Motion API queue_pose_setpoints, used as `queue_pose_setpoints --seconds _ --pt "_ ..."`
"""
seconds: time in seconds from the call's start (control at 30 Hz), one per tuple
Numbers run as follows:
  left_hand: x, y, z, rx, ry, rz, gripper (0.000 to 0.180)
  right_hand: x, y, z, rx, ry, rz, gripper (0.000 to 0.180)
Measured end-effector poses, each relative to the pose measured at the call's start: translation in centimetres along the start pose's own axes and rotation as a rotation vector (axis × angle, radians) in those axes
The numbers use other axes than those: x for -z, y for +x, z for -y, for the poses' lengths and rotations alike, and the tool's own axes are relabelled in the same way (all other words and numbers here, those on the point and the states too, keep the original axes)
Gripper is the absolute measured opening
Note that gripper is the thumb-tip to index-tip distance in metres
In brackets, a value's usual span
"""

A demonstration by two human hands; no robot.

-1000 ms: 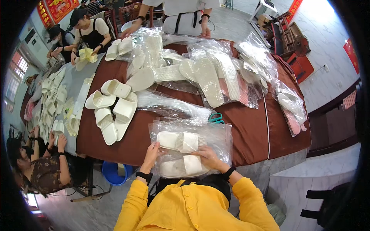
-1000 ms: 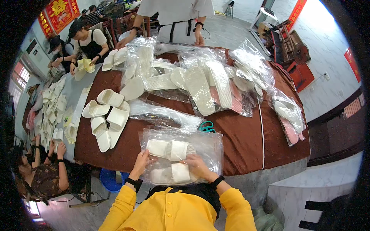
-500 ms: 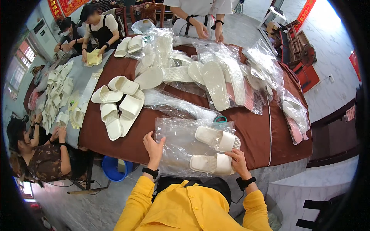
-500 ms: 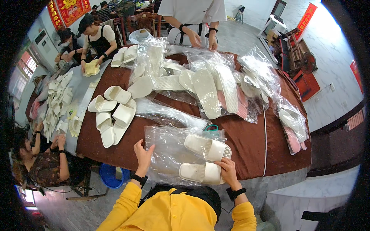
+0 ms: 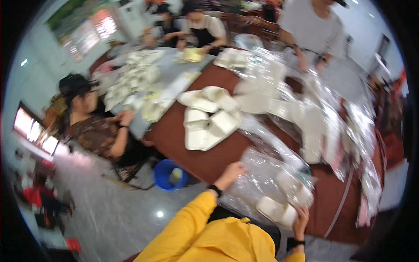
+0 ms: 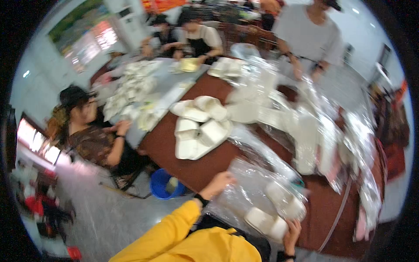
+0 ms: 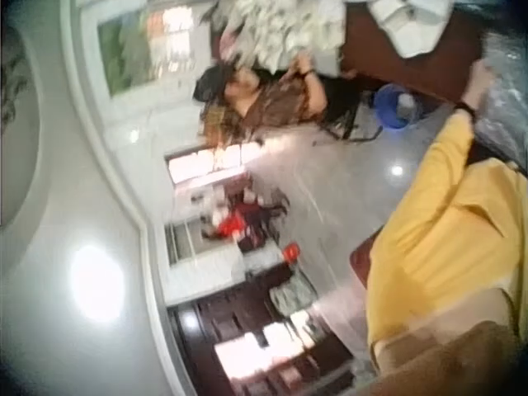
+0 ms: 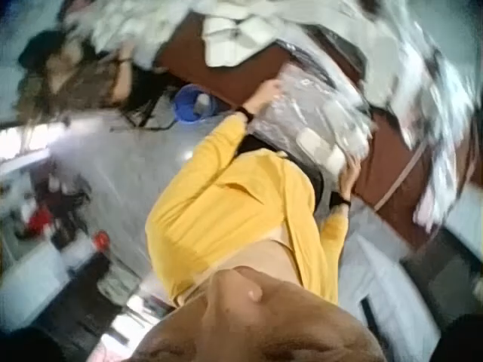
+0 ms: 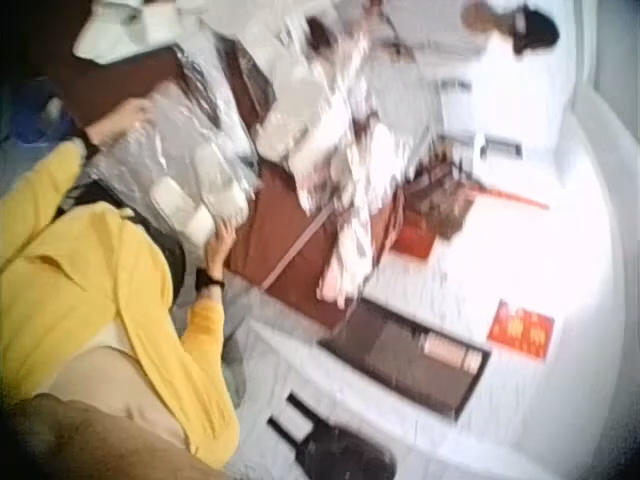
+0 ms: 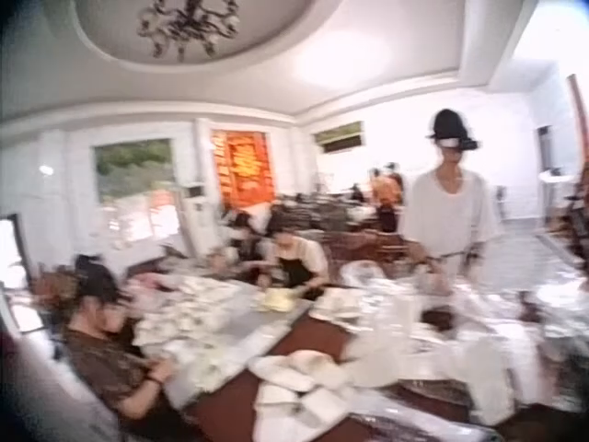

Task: Packaging finished slippers into plastic bags in a manufacturing facility.

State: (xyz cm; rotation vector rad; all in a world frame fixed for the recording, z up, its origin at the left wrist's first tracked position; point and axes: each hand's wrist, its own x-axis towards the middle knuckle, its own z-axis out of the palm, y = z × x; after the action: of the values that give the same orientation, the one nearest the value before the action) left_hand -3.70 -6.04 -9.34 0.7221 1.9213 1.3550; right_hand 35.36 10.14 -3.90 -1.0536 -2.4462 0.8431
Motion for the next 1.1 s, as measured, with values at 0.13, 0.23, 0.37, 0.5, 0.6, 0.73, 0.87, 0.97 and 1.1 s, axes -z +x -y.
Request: queue_pose_setpoints --seconds 0.13,0.23,0.37,0.5,0.6,0.73,0.87,0.97,1.1 --pt "0.2 -0.2 1.1 0.016 -0.123 -0.007 0.021 0.7 -1.2 -3.5 0.021 0.233 -0.148 0.030" --pt "0.7 0.1 2.9 0.106 -0.301 0.020 0.021 4.7 -2.7 -8.2 0.070 0.513 -0.141 0.037" --pt "-0.5 0.7 -0.7 0.036 -0.399 0.312 0.017 7.5 -11.6 -11.8 -0.052 0.470 -0.298 0.040" --pt "4.7 -0.1 -0.4 -0.444 0.237 0.293 0.015 4.6 -9.4 -13.4 -0.297 0.254 -0.582 0.045" --pt "6.3 -0.4 2.0 -0.319 0.217 0.169 0.018 0.6 -3.8 -4.7 -0.394 0.065 -0.601 0.047" --pt "6.0 -0.1 2.5 -0.039 -0.220 0.171 0.015 1.2 -4.0 -4.0 -0.251 -0.209 -0.730 0.033" --pt "6.3 0.9 2.4 0.056 -0.493 0.188 0.016 1.7 -4.8 -4.7 -0.318 -0.348 -0.711 0.033" --pt "10.3 0.1 0.0 0.185 -0.714 0.129 0.016 2.2 -4.9 -4.7 -0.362 -0.313 -0.642 0.034" --pt "18.5 -2.4 -5.8 0.092 -0.395 -0.116 0.031 2.7 -4.5 -4.5 -0.286 -0.445 -0.644 0.028"
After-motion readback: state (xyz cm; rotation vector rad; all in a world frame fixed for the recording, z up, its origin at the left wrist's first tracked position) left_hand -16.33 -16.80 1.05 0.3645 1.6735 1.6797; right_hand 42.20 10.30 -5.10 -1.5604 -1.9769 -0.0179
